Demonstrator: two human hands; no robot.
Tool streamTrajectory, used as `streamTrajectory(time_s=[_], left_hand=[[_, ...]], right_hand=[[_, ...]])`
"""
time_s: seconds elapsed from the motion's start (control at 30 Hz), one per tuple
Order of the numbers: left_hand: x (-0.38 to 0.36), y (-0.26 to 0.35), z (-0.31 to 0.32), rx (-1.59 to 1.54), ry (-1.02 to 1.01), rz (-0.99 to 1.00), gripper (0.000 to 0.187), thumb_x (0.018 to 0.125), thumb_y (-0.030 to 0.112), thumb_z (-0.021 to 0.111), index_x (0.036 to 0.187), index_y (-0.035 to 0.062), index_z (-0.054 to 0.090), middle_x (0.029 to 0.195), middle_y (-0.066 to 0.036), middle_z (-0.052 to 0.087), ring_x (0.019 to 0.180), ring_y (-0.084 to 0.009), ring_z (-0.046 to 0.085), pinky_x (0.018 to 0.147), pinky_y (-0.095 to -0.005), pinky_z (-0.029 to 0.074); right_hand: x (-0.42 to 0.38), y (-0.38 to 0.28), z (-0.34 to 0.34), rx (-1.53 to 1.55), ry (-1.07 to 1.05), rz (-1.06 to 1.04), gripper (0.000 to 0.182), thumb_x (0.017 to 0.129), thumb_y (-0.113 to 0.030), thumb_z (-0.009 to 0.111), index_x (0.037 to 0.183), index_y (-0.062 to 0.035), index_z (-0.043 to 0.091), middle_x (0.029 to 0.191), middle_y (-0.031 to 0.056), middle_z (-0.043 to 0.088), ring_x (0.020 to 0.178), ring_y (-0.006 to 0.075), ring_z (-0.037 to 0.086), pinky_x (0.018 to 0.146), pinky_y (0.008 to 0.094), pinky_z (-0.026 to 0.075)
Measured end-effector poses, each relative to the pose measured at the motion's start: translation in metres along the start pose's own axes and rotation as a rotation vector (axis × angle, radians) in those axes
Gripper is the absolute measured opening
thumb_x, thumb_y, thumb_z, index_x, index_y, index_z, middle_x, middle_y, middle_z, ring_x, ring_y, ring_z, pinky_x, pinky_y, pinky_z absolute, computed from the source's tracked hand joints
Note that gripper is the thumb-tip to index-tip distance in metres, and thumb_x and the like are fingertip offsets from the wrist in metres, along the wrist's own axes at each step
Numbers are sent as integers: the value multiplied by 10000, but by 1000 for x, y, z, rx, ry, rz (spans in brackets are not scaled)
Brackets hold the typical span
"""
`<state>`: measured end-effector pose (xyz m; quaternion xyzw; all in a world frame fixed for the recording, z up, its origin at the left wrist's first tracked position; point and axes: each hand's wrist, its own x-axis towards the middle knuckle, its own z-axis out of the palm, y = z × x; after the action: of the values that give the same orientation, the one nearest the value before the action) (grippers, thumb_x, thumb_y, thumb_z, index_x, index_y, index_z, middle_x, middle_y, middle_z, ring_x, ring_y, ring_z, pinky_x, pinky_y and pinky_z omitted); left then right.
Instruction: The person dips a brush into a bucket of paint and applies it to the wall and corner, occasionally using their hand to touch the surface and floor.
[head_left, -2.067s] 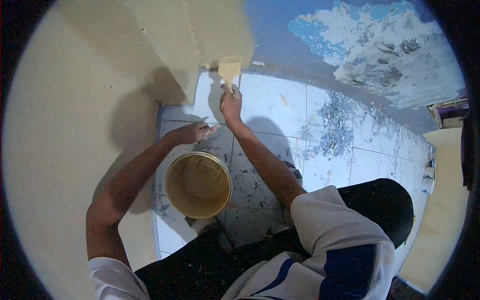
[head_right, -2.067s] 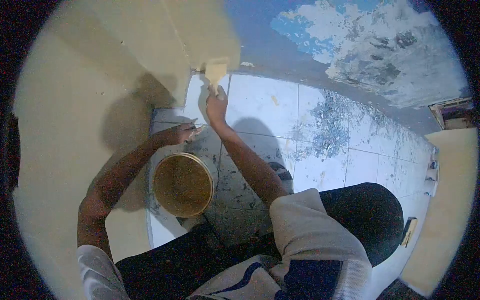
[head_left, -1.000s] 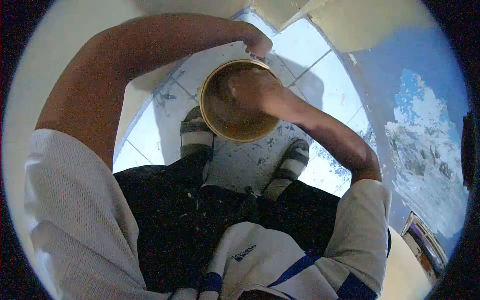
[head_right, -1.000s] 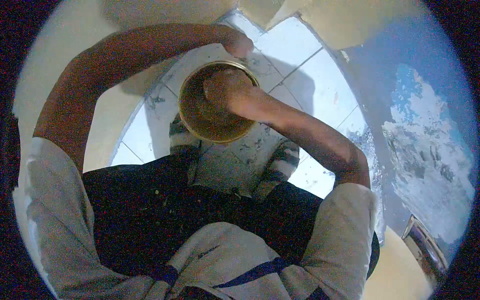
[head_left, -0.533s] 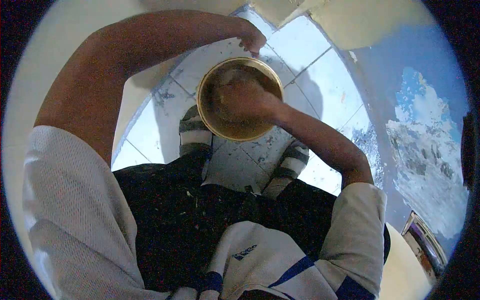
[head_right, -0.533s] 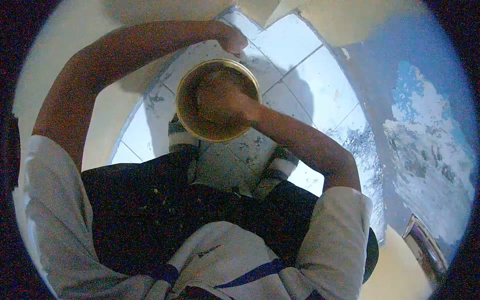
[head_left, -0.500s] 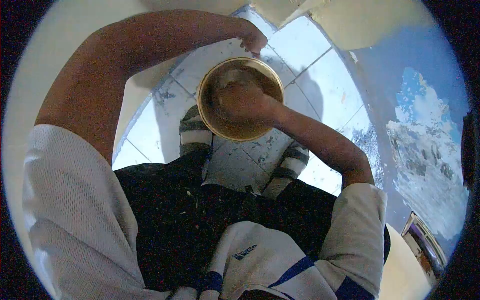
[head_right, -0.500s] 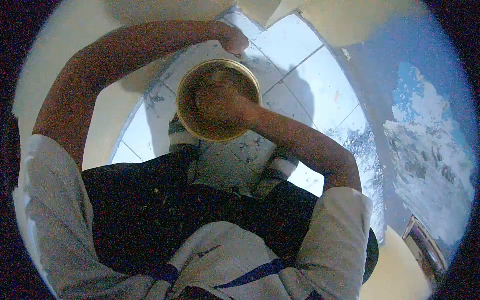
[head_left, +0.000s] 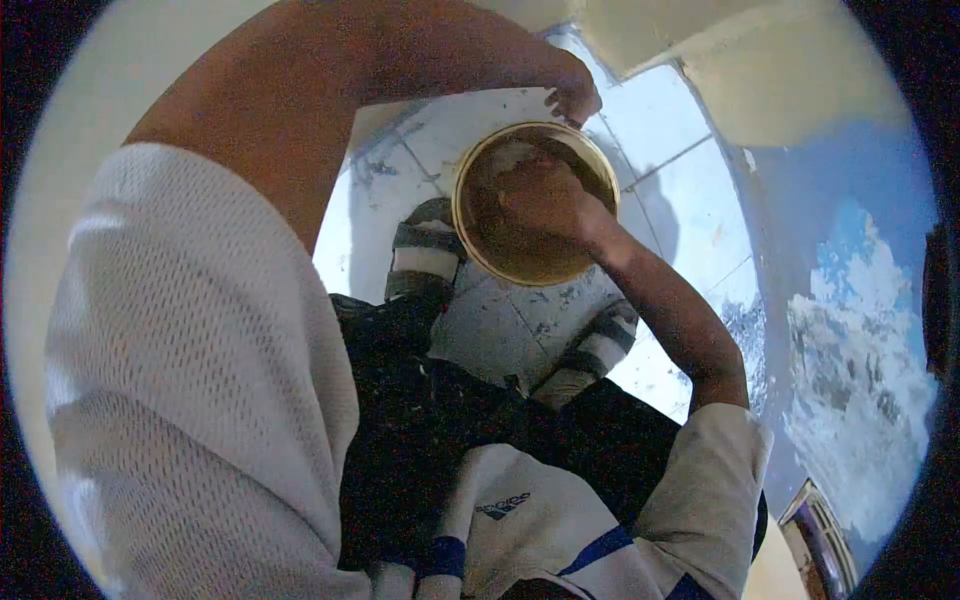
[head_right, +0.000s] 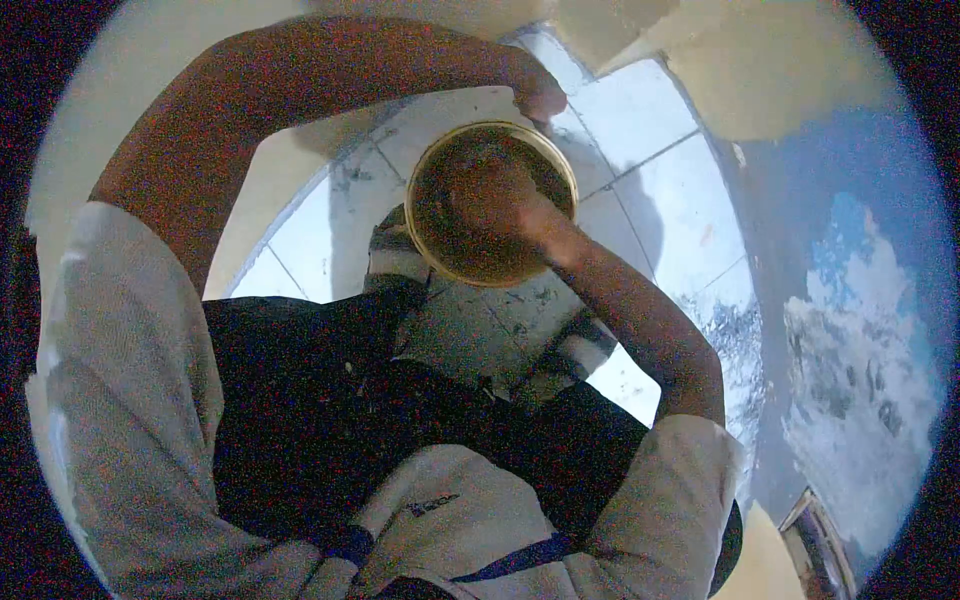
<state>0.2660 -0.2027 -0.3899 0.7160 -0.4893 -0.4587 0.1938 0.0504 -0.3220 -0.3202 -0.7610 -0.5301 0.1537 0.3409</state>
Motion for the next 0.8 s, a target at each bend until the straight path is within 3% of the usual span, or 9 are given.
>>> streamTrajectory(time_s=[0.07, 0.13, 0.27, 0.37, 0.4, 0.57, 0.67, 0.73, 0.8], left_hand=[[2, 9, -6, -46, -111, -38, 374, 770, 321, 618, 592, -8, 597, 556, -123, 571, 455, -194, 470, 438, -358, 363], [1, 12, -7, -80, -42, 119, 359, 756, 315, 635, 569, 11, 597, 539, -105, 563, 430, -170, 447, 415, -354, 342], [-30, 74, -10, 141, -84, -233, 304, 759, 326, 633, 751, 22, 628, 677, -116, 610, 549, -216, 538, 488, -392, 422], [-42, 101, -13, 210, -107, -331, 329, 762, 334, 631, 887, 30, 651, 780, -125, 645, 639, -250, 606, 543, -420, 483], [-37, 85, -7, 209, -63, -272, 302, 755, 292, 633, 784, -8, 653, 685, -124, 632, 557, -227, 576, 487, -397, 458], [-29, 69, -6, 219, -51, -262, 296, 744, 250, 627, 682, -39, 655, 601, -130, 622, 496, -222, 567, 446, -381, 449], [-23, 62, -5, 295, -30, -251, 325, 756, 279, 632, 688, -38, 652, 631, -129, 631, 508, -233, 577, 464, -382, 467], [-27, 80, -9, 280, 0, -409, 355, 765, 320, 649, 711, -31, 653, 644, -125, 632, 504, -227, 578, 465, -373, 474], [-20, 61, -9, -76, -85, -373, 364, 759, 361, 683, 794, 2, 631, 654, -110, 629, 527, -196, 577, 467, -350, 473]], right_hand=[[25, -37, -49, -527, -160, -223, 205, 792, -186, 504, 827, -41, 644, 764, 156, 659, 699, 300, 662, 621, 438, 529], [31, -40, -52, -498, -292, -94, 234, 800, -213, 499, 887, -48, 640, 839, 162, 656, 771, 312, 649, 685, 454, 516], [41, -42, -47, -406, -541, 162, 314, 817, -266, 488, 1008, -63, 632, 990, 172, 650, 915, 337, 624, 812, 485, 489], [23, -19, -38, -297, -75, -117, 213, 762, -199, 531, 852, -44, 646, 782, 160, 652, 740, 313, 652, 631, 435, 524], [21, -16, -36, -284, 3, -158, 204, 759, -194, 534, 836, -44, 649, 759, 158, 653, 722, 311, 655, 612, 427, 528], [31, -36, -29, -378, -226, 50, 314, 856, -288, 474, 1024, -87, 646, 993, 160, 654, 929, 339, 623, 819, 452, 501], [39, -72, -78, -394, -254, 11, 208, 723, -210, 602, 832, -37, 639, 757, 153, 646, 746, 327, 649, 657, 449, 523], [29, -69, -96, -216, -105, -30, 225, 730, -221, 610, 852, -34, 639, 795, 160, 643, 780, 332, 639, 695, 435, 514], [18, -71, -131, -121, -178, 50, 241, 739, -230, 632, 867, -25, 643, 823, 171, 638, 803, 336, 626, 721, 417, 499]])
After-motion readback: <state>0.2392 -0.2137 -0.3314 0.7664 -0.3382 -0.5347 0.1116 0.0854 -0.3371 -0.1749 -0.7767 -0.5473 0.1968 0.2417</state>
